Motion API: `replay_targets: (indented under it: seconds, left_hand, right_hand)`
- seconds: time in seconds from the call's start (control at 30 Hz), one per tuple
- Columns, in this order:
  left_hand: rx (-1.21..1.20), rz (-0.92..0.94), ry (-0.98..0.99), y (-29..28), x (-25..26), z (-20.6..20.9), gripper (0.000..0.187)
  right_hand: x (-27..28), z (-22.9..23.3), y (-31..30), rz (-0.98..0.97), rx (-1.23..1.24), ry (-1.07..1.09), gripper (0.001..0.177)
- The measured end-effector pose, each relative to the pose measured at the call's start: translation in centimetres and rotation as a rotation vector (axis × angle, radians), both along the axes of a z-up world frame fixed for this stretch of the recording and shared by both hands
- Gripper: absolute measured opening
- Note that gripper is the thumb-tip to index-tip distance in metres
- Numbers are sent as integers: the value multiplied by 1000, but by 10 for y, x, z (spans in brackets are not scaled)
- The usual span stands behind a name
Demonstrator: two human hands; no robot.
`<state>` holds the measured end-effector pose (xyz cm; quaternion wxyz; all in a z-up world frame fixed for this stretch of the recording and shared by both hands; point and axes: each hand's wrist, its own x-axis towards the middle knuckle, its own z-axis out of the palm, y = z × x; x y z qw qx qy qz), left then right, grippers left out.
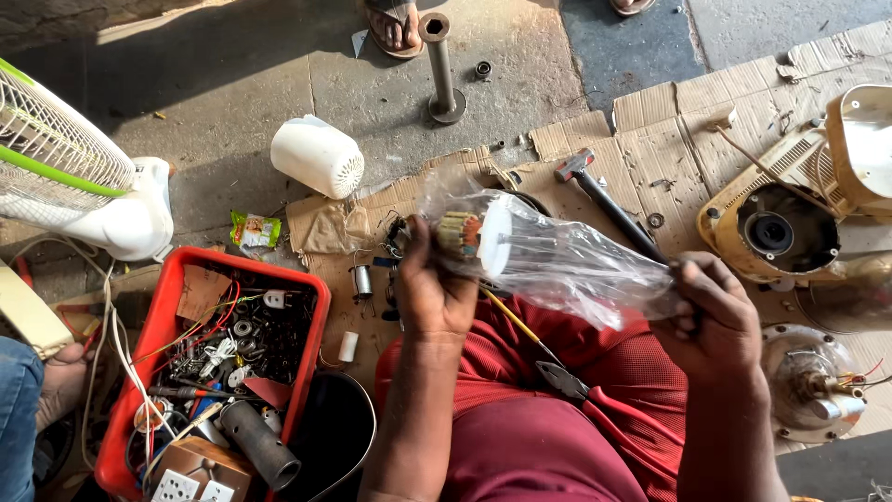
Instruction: The person disassembles and reassembles internal components of a ceiling fan motor by hand and using a screwdriver and pliers, handling the motor casing and the rotor.
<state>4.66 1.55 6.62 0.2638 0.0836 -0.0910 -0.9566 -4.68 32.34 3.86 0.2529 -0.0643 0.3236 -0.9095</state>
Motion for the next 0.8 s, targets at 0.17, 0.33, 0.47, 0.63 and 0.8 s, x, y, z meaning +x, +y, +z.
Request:
replay_targets:
  seconds: [0.17,0.33,0.47,0.63,0.8]
  left_hand:
    - [-25,49,-62,-19,6,7,29]
    - [124,-55,253,-35,13,-17,25]
    - [-13,58,-175,-40,17,-8,29]
    - [-25,97,-199,-41,14,6,35]
    - [-6,96,-279,-40,11,3,44]
  right_hand:
    - [5,7,6,-63,98,65,19]
    - [22,2,-28,447,1273,145,32]
    - [46,0,-71,68,565,-261,24]
    - [39,17,-65,-21,515,-94,36]
    - [42,29,-79,-50,-86,-355,19]
